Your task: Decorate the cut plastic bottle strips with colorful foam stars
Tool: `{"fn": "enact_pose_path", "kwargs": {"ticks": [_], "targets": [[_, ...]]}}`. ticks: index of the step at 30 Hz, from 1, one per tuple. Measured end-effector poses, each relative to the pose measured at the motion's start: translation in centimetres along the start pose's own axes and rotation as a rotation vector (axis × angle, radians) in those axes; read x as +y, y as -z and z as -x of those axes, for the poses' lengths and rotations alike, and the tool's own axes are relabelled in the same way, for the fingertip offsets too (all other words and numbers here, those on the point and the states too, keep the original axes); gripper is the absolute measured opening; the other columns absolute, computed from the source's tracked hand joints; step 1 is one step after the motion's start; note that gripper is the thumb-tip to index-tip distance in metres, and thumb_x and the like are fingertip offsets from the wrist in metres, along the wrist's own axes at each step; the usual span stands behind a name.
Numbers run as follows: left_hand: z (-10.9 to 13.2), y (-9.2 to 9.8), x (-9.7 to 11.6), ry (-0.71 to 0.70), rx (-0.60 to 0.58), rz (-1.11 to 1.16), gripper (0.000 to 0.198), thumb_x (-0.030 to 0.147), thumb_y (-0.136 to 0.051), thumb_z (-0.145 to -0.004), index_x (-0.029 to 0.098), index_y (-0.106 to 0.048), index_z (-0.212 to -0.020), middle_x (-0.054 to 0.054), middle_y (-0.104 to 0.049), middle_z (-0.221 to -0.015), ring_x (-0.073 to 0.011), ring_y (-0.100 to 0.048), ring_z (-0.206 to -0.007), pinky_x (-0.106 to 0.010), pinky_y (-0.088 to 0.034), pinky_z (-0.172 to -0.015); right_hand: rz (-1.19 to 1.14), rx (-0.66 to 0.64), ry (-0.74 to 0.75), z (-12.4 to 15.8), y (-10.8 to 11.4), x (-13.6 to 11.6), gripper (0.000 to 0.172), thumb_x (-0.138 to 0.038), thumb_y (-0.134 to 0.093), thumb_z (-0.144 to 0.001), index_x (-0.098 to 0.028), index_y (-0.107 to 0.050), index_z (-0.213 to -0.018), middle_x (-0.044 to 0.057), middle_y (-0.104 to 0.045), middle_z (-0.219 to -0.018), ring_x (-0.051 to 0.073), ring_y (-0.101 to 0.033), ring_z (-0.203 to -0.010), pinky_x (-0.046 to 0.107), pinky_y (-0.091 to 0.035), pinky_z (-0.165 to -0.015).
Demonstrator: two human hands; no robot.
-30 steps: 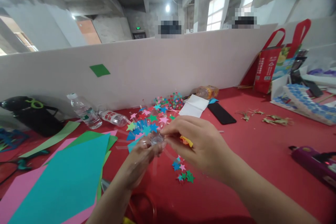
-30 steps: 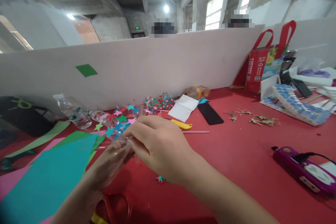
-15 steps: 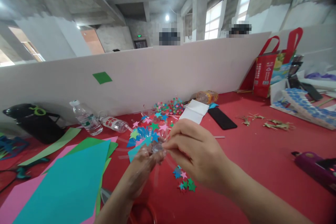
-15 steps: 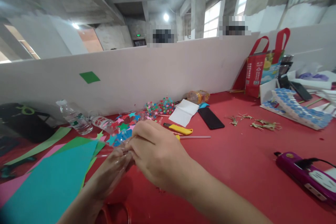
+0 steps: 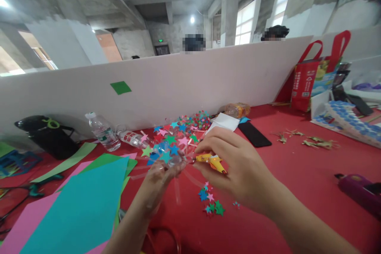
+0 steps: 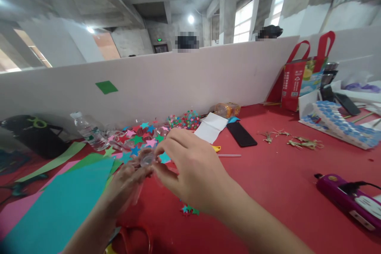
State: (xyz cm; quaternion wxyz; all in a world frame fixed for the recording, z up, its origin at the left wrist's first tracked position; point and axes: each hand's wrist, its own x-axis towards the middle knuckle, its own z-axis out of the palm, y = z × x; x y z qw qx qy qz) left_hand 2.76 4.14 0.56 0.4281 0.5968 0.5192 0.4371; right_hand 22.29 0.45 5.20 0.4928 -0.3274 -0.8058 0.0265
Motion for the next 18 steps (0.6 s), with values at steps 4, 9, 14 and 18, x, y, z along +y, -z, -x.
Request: {"fn": "enact_pose_path", "kwargs": {"ticks": [4,9,14,18], "targets": [[0.1,-0.1,1.4,0.055,0.038,0.03,0.006,0.024,-0.073,-0.056,0.023,-0.069,-0.059,-0.003,-0.063,-0.064,-0.022,-0.054,-0.068,-0.031,-0.043,-0.064,0.018,-0.011,-0.028,0.1,-0.5,0.1,0.005,-0.015,-0.062,-0.084,-0.012,-0.063,-0.089,0.004,-0.06,-0.086,0.015,-0.054,-0.081,0.028,-0.043,-0.073],[0.0,-0.4,1.6,0.014,0.069,0.115,0.021,0.016,-0.075,-0.052,0.025,-0.073,-0.071,-0.001,-0.061,-0.061,-0.0167,-0.046,-0.055,-0.027,-0.041,-0.055,0.033,0.007,-0.048,0.2,-0.8,0.2,0.004,-0.016,-0.062,-0.084,-0.013,-0.063,-0.086,0.003,-0.06,-0.083,0.014,-0.053,-0.079,0.027,-0.042,-0.071],[0.0,-0.6,1.0,0.01,0.099,0.118,0.02,0.02,-0.077,-0.053,0.025,-0.073,-0.072,-0.001,-0.062,-0.062,-0.0173,-0.048,-0.059,-0.026,-0.043,-0.057,0.032,0.034,-0.063,0.3,-0.8,0.1,0.002,-0.014,-0.06,-0.084,-0.013,-0.061,-0.082,0.002,-0.058,-0.081,0.012,-0.052,-0.076,0.025,-0.04,-0.068],[0.1,-0.9,1.1,0.071,0.058,0.123,0.008,0.026,-0.074,-0.057,0.021,-0.068,-0.059,-0.003,-0.062,-0.065,-0.0184,-0.052,-0.066,-0.028,-0.045,-0.063,0.013,0.029,-0.083,0.4,-0.8,0.1,0.002,-0.015,-0.061,-0.085,-0.014,-0.06,-0.084,0.002,-0.058,-0.081,0.012,-0.052,-0.075,0.024,-0.04,-0.067]]}}
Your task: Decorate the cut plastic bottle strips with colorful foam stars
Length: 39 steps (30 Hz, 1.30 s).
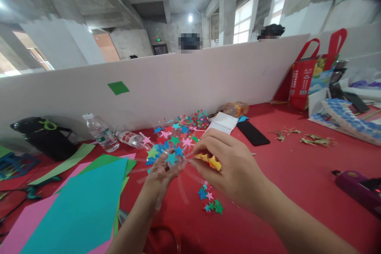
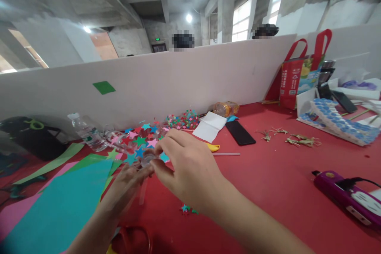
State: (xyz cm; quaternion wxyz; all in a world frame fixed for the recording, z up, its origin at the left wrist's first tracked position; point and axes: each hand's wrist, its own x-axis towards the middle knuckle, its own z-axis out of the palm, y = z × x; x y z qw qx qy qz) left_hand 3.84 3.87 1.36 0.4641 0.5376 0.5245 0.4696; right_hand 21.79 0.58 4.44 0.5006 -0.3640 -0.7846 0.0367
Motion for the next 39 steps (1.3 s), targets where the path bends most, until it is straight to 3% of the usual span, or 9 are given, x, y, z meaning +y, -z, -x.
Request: {"fn": "enact_pose_path", "kwargs": {"ticks": [5,15,18,24,29,32,39], "targets": [[0.1,0.0,0.1,-0.006,-0.048,-0.063,0.021,0.035,-0.072,-0.058,0.019,-0.063,-0.048,-0.004,-0.06,-0.061,-0.0177,-0.051,-0.064,-0.029,-0.046,-0.064,-0.004,-0.013,-0.003,0.0,-0.1,0.0,0.006,-0.016,-0.063,-0.084,-0.015,-0.06,-0.089,0.002,-0.06,-0.085,0.012,-0.054,-0.078,0.024,-0.041,-0.07],[0.0,0.0,-0.2,-0.033,-0.064,-0.062,0.025,0.044,-0.074,-0.058,0.02,-0.068,-0.062,-0.006,-0.065,-0.075,-0.0211,-0.054,-0.075,-0.031,-0.045,-0.068,0.011,-0.096,-0.026,0.0,0.5,-0.6,0.014,-0.018,-0.06,-0.086,-0.016,-0.063,-0.099,0.003,-0.065,-0.09,0.014,-0.059,-0.082,0.025,-0.044,-0.069],[-0.3,0.1,-0.9,-0.026,-0.084,-0.024,0.024,0.041,-0.074,-0.059,0.019,-0.065,-0.061,-0.003,-0.06,-0.07,-0.0185,-0.051,-0.07,-0.03,-0.043,-0.066,0.013,-0.113,-0.031,0.2,0.5,-0.4,0.017,-0.019,-0.058,-0.087,-0.017,-0.063,-0.103,0.003,-0.065,-0.091,0.014,-0.059,-0.081,0.025,-0.044,-0.068],[-0.9,0.6,-2.2,-0.084,-0.131,0.053,0.031,0.037,-0.074,-0.066,0.017,-0.054,-0.052,-0.002,-0.055,-0.073,-0.0138,-0.044,-0.067,-0.027,-0.039,-0.064,0.015,0.016,-0.084,-0.2,2.0,0.5,0.011,-0.018,-0.057,-0.088,-0.019,-0.064,-0.096,-0.001,-0.061,-0.078,0.01,-0.054,-0.067,0.022,-0.042,-0.062],[-0.9,0.9,-2.0,-0.013,-0.126,0.202,0.023,0.032,-0.078,-0.066,0.017,-0.062,-0.073,0.001,-0.053,-0.068,-0.0126,-0.046,-0.066,-0.025,-0.039,-0.065,0.037,0.037,-0.153,-1.1,2.1,2.2,0.005,-0.016,-0.059,-0.084,-0.019,-0.063,-0.086,-0.003,-0.061,-0.072,0.009,-0.052,-0.06,0.022,-0.04,-0.056],[-1.0,1.0,-1.7,0.04,-0.13,0.28,0.037,0.033,-0.079,-0.065,0.02,-0.063,-0.096,0.002,-0.059,-0.078,-0.0112,-0.049,-0.068,-0.023,-0.04,-0.064,0.02,0.019,-0.161,-1.3,1.6,3.2,0.006,-0.016,-0.059,-0.083,-0.018,-0.063,-0.086,-0.002,-0.062,-0.074,0.009,-0.053,-0.062,0.022,-0.04,-0.057],[-1.3,1.5,-1.9,0.098,-0.111,0.342,0.053,0.034,-0.084,-0.059,0.019,-0.059,-0.103,0.002,-0.061,-0.08,-0.0089,-0.051,-0.066,-0.022,-0.04,-0.062,-0.01,-0.012,-0.151,-1.2,1.3,3.5,0.007,-0.014,-0.057,-0.084,-0.018,-0.063,-0.087,-0.001,-0.062,-0.078,0.009,-0.053,-0.065,0.023,-0.041,-0.06]]}}
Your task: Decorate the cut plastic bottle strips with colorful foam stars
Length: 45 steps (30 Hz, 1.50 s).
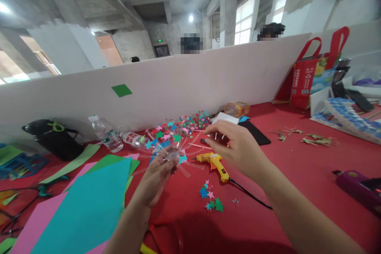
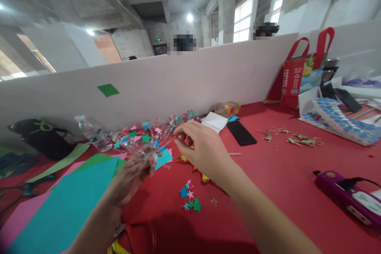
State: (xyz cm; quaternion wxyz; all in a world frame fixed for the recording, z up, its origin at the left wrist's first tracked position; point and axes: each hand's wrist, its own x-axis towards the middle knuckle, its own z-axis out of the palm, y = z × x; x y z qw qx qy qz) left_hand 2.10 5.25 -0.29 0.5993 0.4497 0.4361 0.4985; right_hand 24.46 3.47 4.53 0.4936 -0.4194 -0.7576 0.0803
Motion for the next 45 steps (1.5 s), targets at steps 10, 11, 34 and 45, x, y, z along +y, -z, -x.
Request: {"fn": "enact_pose_path", "kwargs": {"ticks": [10,11,34,45], "targets": [[0.0,-0.1,0.2,0.0,-0.028,-0.037,0.034,0.028,-0.082,-0.062,0.017,-0.068,-0.092,0.001,-0.063,-0.079,-0.0109,-0.052,-0.069,-0.023,-0.04,-0.066,-0.002,-0.088,0.077,0.1,-0.4,0.1,0.015,-0.014,-0.054,-0.088,-0.018,-0.063,-0.099,0.001,-0.063,-0.088,0.011,-0.056,-0.073,0.024,-0.043,-0.067],[0.0,-0.1,0.1,-0.011,-0.04,-0.046,0.031,0.028,-0.081,-0.064,0.017,-0.069,-0.09,0.0,-0.063,-0.078,-0.011,-0.052,-0.069,-0.023,-0.04,-0.065,-0.001,-0.1,0.094,0.1,-0.4,0.0,0.014,-0.014,-0.053,-0.088,-0.018,-0.063,-0.097,0.001,-0.063,-0.087,0.011,-0.056,-0.074,0.024,-0.043,-0.067],[0.2,0.0,-0.6,0.069,-0.274,0.138,0.022,0.031,-0.071,-0.076,0.018,-0.067,-0.095,-0.003,-0.064,-0.082,-0.0109,-0.056,-0.067,-0.022,-0.045,-0.066,-0.006,-0.133,0.18,1.0,-0.4,-2.0,0.01,-0.018,-0.05,-0.093,-0.019,-0.056,-0.085,0.0,-0.064,-0.081,0.011,-0.056,-0.072,0.023,-0.041,-0.067],[0.3,-1.0,-1.7,-0.088,-0.132,-0.182,0.015,0.031,-0.069,-0.078,0.02,-0.062,-0.085,0.003,-0.055,-0.065,-0.0108,-0.047,-0.06,-0.023,-0.039,-0.06,0.173,-0.058,0.341,1.0,-0.8,-2.5,0.021,-0.011,-0.047,-0.093,-0.013,-0.061,-0.078,0.007,-0.059,-0.086,0.015,-0.049,-0.078,0.028,-0.043,-0.071]]}}
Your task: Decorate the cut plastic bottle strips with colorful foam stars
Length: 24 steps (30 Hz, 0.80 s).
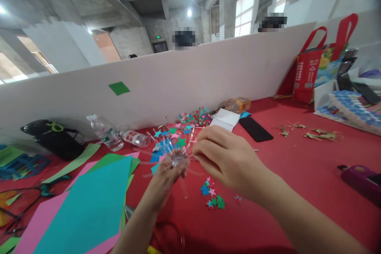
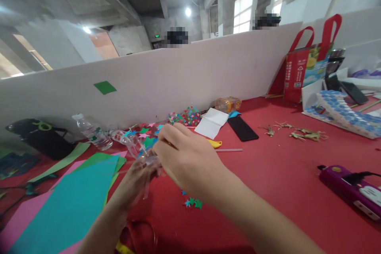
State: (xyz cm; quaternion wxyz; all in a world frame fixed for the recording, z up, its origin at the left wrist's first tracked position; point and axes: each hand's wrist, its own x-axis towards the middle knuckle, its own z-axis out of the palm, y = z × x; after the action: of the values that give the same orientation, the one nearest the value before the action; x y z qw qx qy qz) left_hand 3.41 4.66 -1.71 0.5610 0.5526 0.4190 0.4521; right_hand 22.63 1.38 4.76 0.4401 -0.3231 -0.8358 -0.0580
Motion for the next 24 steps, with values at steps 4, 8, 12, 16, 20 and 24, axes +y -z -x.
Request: {"fn": "enact_pose_path", "kwargs": {"ticks": [4,8,12,16,20,24], "targets": [[-0.2,-0.3,0.2,-0.04,0.084,-0.06,0.023,0.033,-0.075,-0.068,0.02,-0.062,-0.082,0.004,-0.054,-0.058,-0.0123,-0.047,-0.055,-0.026,-0.039,-0.057,0.126,0.057,0.062,0.0,-0.3,-0.2,0.024,-0.007,-0.047,-0.091,-0.012,-0.064,-0.075,0.007,-0.058,-0.082,0.016,-0.045,-0.074,0.031,-0.043,-0.069],[-0.3,0.0,-0.3,-0.025,0.133,0.013,0.039,0.033,-0.079,-0.06,0.02,-0.065,-0.094,0.004,-0.057,-0.059,-0.0144,-0.052,-0.058,-0.029,-0.044,-0.062,0.262,0.047,0.091,0.0,-0.7,-0.1,0.022,-0.006,-0.048,-0.09,-0.012,-0.064,-0.075,0.007,-0.058,-0.081,0.017,-0.044,-0.073,0.032,-0.042,-0.066],[-0.5,0.5,-1.0,-0.006,0.083,0.005,0.035,0.035,-0.081,-0.058,0.018,-0.066,-0.085,0.001,-0.062,-0.065,-0.0146,-0.055,-0.059,-0.029,-0.046,-0.063,0.373,0.109,0.14,0.1,-1.2,-0.3,0.025,-0.003,-0.05,-0.087,-0.014,-0.06,-0.067,0.006,-0.055,-0.074,0.016,-0.043,-0.068,0.032,-0.04,-0.061],[-0.5,0.2,-1.0,-0.018,0.068,0.065,0.032,0.034,-0.08,-0.059,0.02,-0.065,-0.084,0.004,-0.057,-0.061,-0.012,-0.05,-0.057,-0.029,-0.047,-0.067,0.324,0.081,0.083,0.1,-1.1,-0.7,0.022,-0.004,-0.051,-0.087,-0.014,-0.06,-0.069,0.006,-0.056,-0.078,0.017,-0.044,-0.07,0.032,-0.04,-0.061],[0.1,-0.4,-0.3,0.043,0.018,0.043,0.031,0.036,-0.073,-0.072,0.02,-0.063,-0.096,0.003,-0.056,-0.066,-0.0121,-0.049,-0.061,-0.026,-0.042,-0.065,0.166,0.11,0.037,-0.1,-0.5,-1.0,0.018,-0.007,-0.051,-0.089,-0.011,-0.064,-0.077,0.007,-0.057,-0.08,0.017,-0.047,-0.073,0.032,-0.042,-0.066],[0.7,-0.6,0.4,0.088,-0.015,0.083,0.026,0.036,-0.072,-0.074,0.021,-0.063,-0.093,0.003,-0.054,-0.071,-0.0118,-0.046,-0.063,-0.025,-0.039,-0.062,0.087,0.142,0.049,-0.2,-0.3,-1.0,0.013,-0.01,-0.052,-0.09,-0.009,-0.065,-0.091,0.009,-0.06,-0.088,0.018,-0.05,-0.079,0.032,-0.044,-0.071]]}}
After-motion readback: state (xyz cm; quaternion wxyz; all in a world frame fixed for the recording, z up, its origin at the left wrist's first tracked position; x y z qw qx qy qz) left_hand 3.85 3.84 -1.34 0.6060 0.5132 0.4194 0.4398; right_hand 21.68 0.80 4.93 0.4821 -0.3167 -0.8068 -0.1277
